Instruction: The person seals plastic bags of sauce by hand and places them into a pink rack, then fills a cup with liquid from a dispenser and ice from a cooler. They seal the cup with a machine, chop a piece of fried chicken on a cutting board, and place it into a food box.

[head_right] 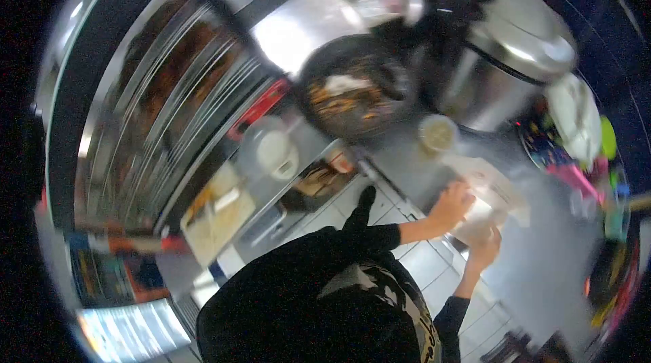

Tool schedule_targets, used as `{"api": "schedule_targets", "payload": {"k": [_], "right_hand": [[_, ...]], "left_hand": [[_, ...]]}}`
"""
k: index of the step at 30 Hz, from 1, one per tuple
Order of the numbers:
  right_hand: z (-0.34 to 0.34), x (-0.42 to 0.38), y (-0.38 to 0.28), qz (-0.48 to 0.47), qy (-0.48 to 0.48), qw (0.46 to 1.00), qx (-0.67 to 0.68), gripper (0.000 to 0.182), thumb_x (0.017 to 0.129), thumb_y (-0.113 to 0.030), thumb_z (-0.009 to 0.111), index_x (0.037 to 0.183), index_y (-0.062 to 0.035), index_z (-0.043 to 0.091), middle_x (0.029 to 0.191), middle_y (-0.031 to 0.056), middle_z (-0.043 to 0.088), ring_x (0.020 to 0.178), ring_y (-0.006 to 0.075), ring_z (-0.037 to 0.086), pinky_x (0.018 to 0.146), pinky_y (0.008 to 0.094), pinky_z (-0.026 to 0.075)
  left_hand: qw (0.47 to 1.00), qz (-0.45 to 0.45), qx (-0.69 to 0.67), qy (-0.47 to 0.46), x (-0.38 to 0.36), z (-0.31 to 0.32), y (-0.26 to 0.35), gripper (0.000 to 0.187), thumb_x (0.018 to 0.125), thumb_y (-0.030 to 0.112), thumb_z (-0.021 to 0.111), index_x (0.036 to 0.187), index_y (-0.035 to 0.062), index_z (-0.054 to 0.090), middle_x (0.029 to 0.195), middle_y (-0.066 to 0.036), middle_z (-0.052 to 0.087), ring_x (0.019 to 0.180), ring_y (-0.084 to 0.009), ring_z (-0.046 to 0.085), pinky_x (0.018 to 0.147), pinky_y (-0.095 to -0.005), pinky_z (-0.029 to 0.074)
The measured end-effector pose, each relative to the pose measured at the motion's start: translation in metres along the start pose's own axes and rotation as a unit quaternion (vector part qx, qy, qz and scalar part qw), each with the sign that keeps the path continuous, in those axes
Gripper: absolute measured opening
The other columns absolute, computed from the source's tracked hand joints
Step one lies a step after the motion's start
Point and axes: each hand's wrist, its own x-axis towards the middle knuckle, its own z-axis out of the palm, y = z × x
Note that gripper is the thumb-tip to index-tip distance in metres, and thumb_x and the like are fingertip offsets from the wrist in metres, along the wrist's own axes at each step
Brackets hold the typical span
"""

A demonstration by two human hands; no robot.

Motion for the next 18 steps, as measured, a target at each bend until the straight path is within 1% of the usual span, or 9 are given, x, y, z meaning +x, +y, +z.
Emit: {"api": "schedule_targets", "payload": {"k": [3, 5, 7, 8, 10, 13, 15, 16, 18], "right_hand": [[0.006, -0.003, 0.006, -0.027, 0.006, 0.999, 0.039, 0.041, 0.071, 0.001, 0.049, 0.111, 0.0023, 0.054, 0.114, 0.0234, 0.056, 0.106, 0.0377, 0.052, 0.092, 0.0401, 0.040], [0.012, -0.002, 0.015, -0.040, -0.004, 0.995, 0.089, 0.039, 0.071, 0.000, 0.049, 0.110, 0.0040, 0.054, 0.113, 0.0227, 0.056, 0.107, 0.0387, 0.051, 0.092, 0.0409, 0.040], [0.013, 0.005, 0.027, -0.068, -0.022, 0.997, 0.033, 0.035, 0.076, -0.004, 0.051, 0.109, 0.0032, 0.056, 0.112, 0.0208, 0.057, 0.107, 0.0374, 0.051, 0.093, 0.0415, 0.039], [0.006, 0.006, 0.018, -0.088, -0.027, 0.995, 0.037, 0.035, 0.076, -0.004, 0.051, 0.109, 0.0032, 0.056, 0.112, 0.0208, 0.057, 0.107, 0.0374, 0.051, 0.093, 0.0415, 0.039], [-0.015, 0.003, -0.009, -0.187, 0.127, 0.970, -0.089, 0.029, 0.081, -0.010, 0.054, 0.107, 0.0012, 0.058, 0.111, 0.0187, 0.058, 0.107, 0.0360, 0.052, 0.093, 0.0422, 0.039], [-0.038, -0.015, -0.123, -0.285, 0.173, 0.943, 0.014, 0.026, 0.084, -0.016, 0.057, 0.105, -0.0012, 0.060, 0.110, 0.0165, 0.059, 0.107, 0.0333, 0.053, 0.092, 0.0422, 0.040], [-0.005, -0.044, -0.202, -0.328, 0.056, 0.912, 0.240, 0.026, 0.085, -0.013, 0.058, 0.107, -0.0001, 0.058, 0.114, 0.0155, 0.057, 0.106, 0.0302, 0.053, 0.090, 0.0380, 0.040], [0.003, -0.066, -0.248, -0.409, 0.005, 0.877, 0.254, 0.026, 0.085, -0.010, 0.057, 0.109, -0.0001, 0.057, 0.117, 0.0155, 0.055, 0.107, 0.0299, 0.052, 0.090, 0.0372, 0.040], [0.026, -0.121, -0.334, -0.485, -0.166, 0.780, 0.359, 0.026, 0.081, -0.006, 0.055, 0.107, -0.0019, 0.057, 0.112, 0.0170, 0.056, 0.107, 0.0332, 0.051, 0.091, 0.0406, 0.039]], "left_hand": [[0.992, -0.037, 0.096, -0.070, -0.004, 0.015, 0.007, 0.063, 0.063, 0.045, 0.070, 0.110, 0.0037, 0.058, 0.122, -0.019, 0.044, 0.116, -0.0376, 0.040, 0.096, -0.0494, 0.034], [0.986, -0.069, 0.098, -0.119, -0.023, -0.002, 0.004, 0.063, 0.065, 0.046, 0.069, 0.111, 0.0034, 0.058, 0.122, -0.019, 0.044, 0.116, -0.0385, 0.040, 0.097, -0.0505, 0.034], [0.990, 0.077, 0.064, 0.097, -0.049, -0.013, -0.005, 0.052, 0.069, 0.036, 0.069, 0.110, 0.0043, 0.058, 0.120, -0.021, 0.046, 0.114, -0.0392, 0.043, 0.095, -0.0523, 0.035], [0.989, 0.062, 0.070, 0.111, -0.059, -0.029, -0.013, 0.052, 0.069, 0.036, 0.069, 0.110, 0.0043, 0.058, 0.120, -0.021, 0.046, 0.114, -0.0392, 0.043, 0.095, -0.0523, 0.035], [0.960, 0.036, -0.205, 0.188, -0.088, -0.068, -0.039, 0.045, 0.071, 0.023, 0.068, 0.111, 0.0043, 0.056, 0.118, -0.022, 0.046, 0.112, -0.0389, 0.045, 0.096, -0.0490, 0.035], [0.899, -0.137, -0.245, 0.335, -0.172, -0.136, -0.105, 0.042, 0.073, 0.011, 0.063, 0.113, 0.0037, 0.051, 0.116, -0.017, 0.049, 0.112, -0.0327, 0.046, 0.094, -0.0411, 0.037], [0.813, -0.215, -0.198, 0.503, -0.249, -0.176, -0.165, 0.034, 0.077, 0.010, 0.060, 0.110, 0.0035, 0.052, 0.108, -0.014, 0.052, 0.104, -0.0301, 0.048, 0.090, -0.0372, 0.039], [0.747, -0.336, -0.192, 0.541, -0.290, -0.220, -0.163, 0.033, 0.077, 0.013, 0.061, 0.107, 0.0028, 0.052, 0.103, -0.015, 0.051, 0.098, -0.0297, 0.049, 0.085, -0.0369, 0.040], [0.675, -0.429, 0.022, 0.600, -0.387, -0.248, -0.212, 0.037, 0.076, 0.014, 0.061, 0.107, -0.0006, 0.047, 0.098, -0.018, 0.048, 0.090, -0.0306, 0.048, 0.078, -0.0398, 0.040]]}}
